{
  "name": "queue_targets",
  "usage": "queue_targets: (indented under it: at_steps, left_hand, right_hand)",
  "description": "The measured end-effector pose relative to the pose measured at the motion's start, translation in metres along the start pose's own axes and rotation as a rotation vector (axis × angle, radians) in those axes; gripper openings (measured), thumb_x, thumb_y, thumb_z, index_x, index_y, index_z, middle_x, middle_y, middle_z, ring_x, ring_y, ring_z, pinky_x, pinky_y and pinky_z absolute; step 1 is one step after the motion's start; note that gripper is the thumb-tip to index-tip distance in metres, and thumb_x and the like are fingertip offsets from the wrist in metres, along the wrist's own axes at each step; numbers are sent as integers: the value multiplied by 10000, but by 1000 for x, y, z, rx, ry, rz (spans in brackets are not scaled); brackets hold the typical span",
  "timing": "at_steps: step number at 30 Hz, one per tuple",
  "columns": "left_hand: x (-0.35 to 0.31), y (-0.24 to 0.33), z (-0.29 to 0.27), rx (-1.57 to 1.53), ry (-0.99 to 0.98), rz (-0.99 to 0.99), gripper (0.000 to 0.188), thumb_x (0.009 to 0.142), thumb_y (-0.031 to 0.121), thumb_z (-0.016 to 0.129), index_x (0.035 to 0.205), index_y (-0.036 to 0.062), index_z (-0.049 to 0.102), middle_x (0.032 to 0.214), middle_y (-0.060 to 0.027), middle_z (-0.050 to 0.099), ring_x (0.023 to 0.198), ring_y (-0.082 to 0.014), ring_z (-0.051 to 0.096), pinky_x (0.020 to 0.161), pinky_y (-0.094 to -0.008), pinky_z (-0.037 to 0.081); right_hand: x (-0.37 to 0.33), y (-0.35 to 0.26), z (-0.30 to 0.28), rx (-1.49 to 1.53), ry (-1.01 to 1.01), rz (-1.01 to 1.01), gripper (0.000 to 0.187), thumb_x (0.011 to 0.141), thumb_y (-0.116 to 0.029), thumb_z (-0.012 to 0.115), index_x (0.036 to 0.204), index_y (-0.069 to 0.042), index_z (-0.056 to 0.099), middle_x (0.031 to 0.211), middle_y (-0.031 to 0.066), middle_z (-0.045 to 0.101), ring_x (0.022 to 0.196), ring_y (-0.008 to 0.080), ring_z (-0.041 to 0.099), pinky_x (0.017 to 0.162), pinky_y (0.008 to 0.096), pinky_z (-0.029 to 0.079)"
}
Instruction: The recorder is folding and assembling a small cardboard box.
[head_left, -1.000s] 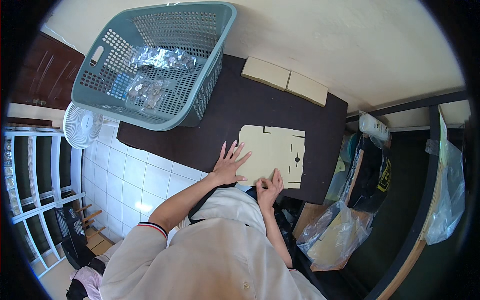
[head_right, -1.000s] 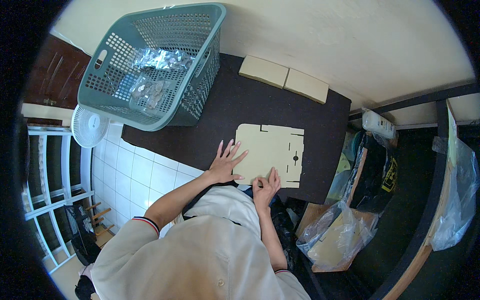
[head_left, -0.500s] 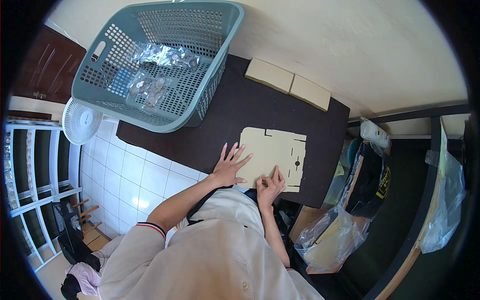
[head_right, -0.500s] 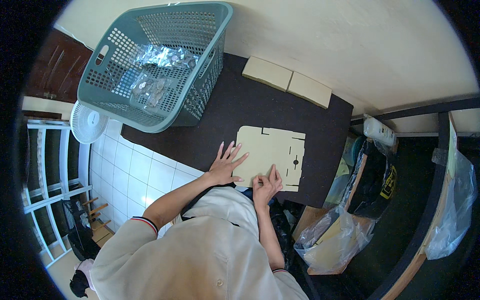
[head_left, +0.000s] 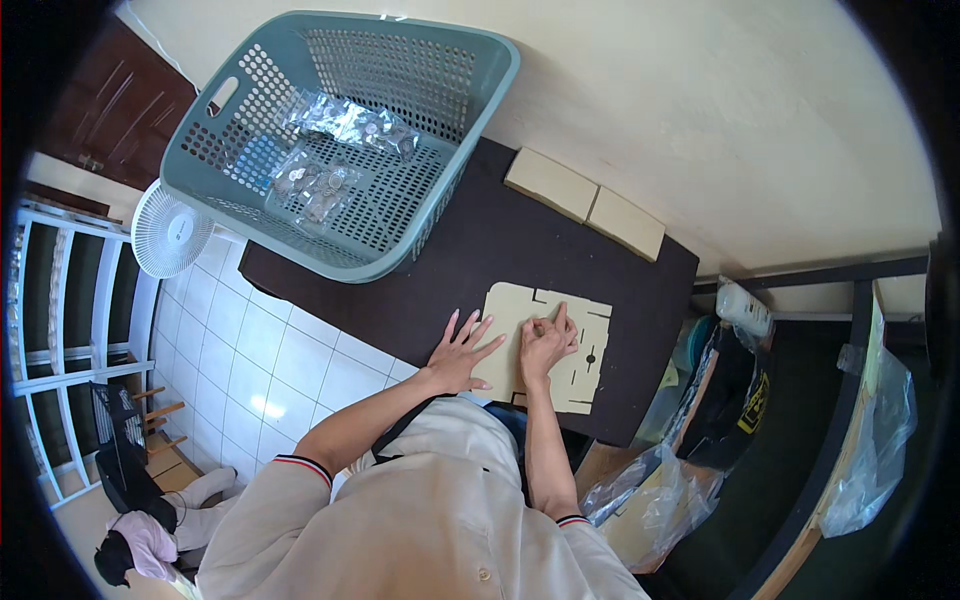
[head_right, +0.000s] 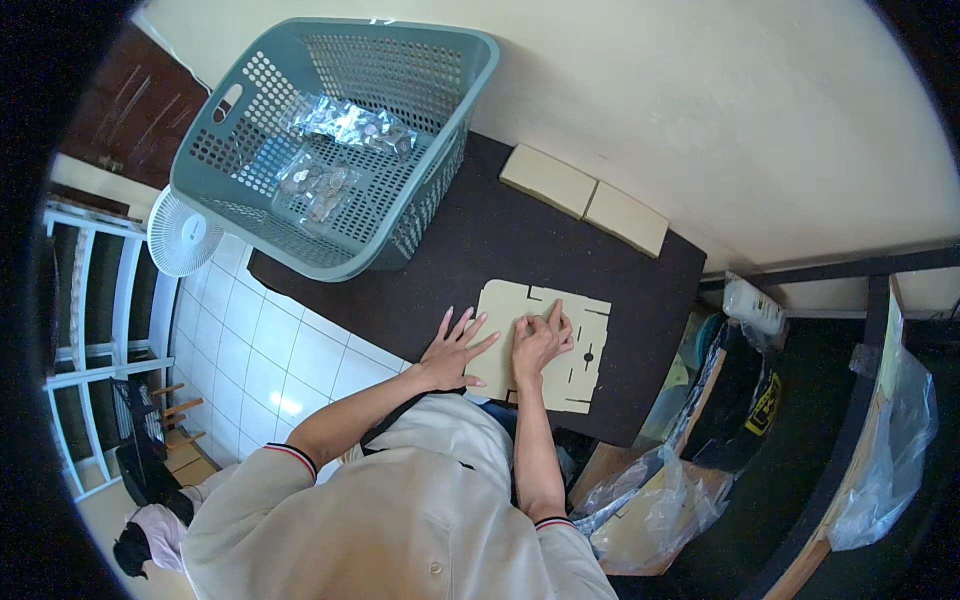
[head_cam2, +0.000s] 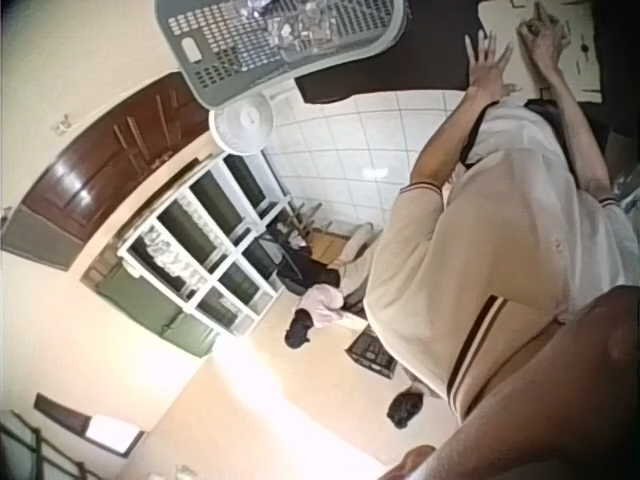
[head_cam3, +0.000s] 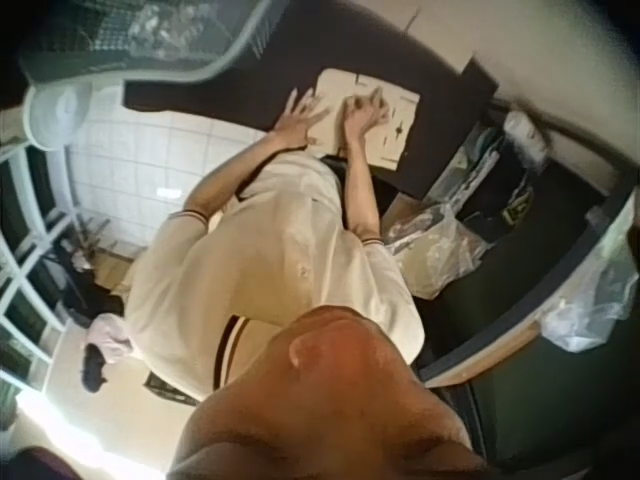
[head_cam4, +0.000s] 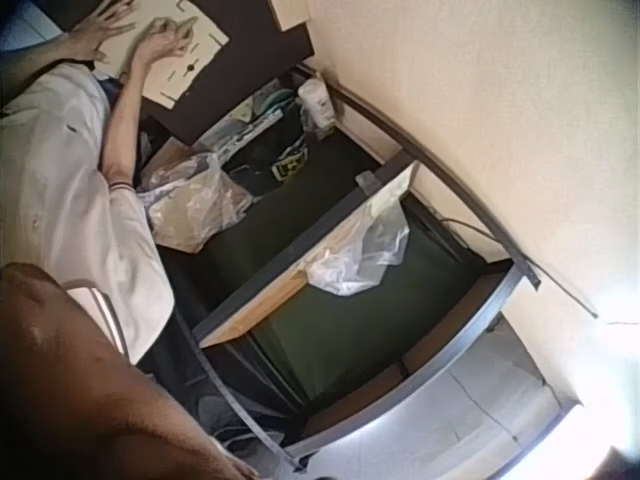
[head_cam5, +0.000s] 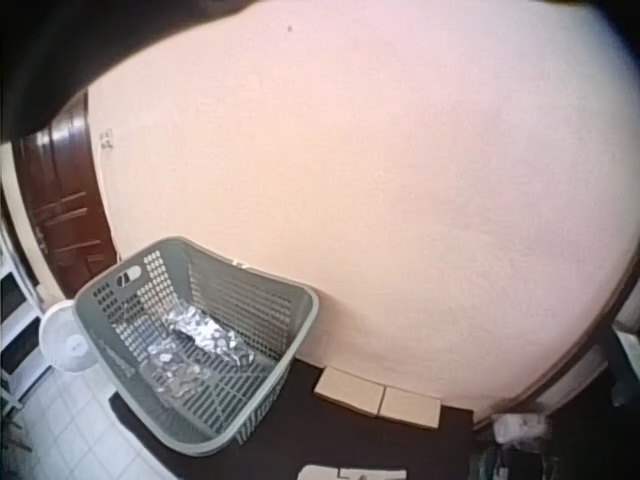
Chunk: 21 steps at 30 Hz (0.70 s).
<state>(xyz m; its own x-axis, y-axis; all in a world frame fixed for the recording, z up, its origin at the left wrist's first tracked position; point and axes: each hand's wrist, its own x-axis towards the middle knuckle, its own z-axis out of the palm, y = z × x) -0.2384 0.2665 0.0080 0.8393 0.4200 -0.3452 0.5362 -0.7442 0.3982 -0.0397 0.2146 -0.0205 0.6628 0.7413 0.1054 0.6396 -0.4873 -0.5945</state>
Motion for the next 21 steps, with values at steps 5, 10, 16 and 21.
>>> queue_targets:
  at_steps: [5, 10, 16, 21]
  left_hand:
    - [-3, -2, 4, -1, 11, -6, 1112, 873, 674, 729, 1735, 282, 146, 1797, -191, 15, 1651, -429, -24, 1284, -677, -68]
    - [0, -3, 2, -6, 58, 23, 1110, 849, 659, 757, 1729, 290, 191, 1786, -220, 42, 1641, -460, 6, 1282, -688, -32]
    - [-7, 21, 3, -43, 232, -199, 1094, 757, 526, 906, 1611, 72, 394, 1667, -356, 241, 1579, -495, 215, 1303, -598, 125]
    - [14, 38, -15, -390, 216, -495, 776, 732, 319, 952, 1288, 37, 490, 1294, -257, 512, 1305, -474, 501, 1143, -583, 383]
  right_hand:
    - [33, -13, 12, -43, -6, 36, 135, 809, -124, 786, 902, -43, 838, 1606, 211, 523, 1373, 393, 451, 1130, 575, 253]
    - [55, 2, 19, 31, 17, 135, 196, 822, -173, 777, 986, -76, 824, 1420, 184, 691, 1349, 384, 505, 1122, 603, 324]
    - [27, 67, -58, -116, 393, 197, 278, 826, -142, 785, 1065, -6, 752, 1078, 215, 771, 999, 411, 716, 917, 485, 547]
    - [-27, 124, -103, -43, 289, 441, 295, 814, -144, 810, 1036, 31, 728, 956, 233, 748, 870, 424, 718, 856, 502, 568]
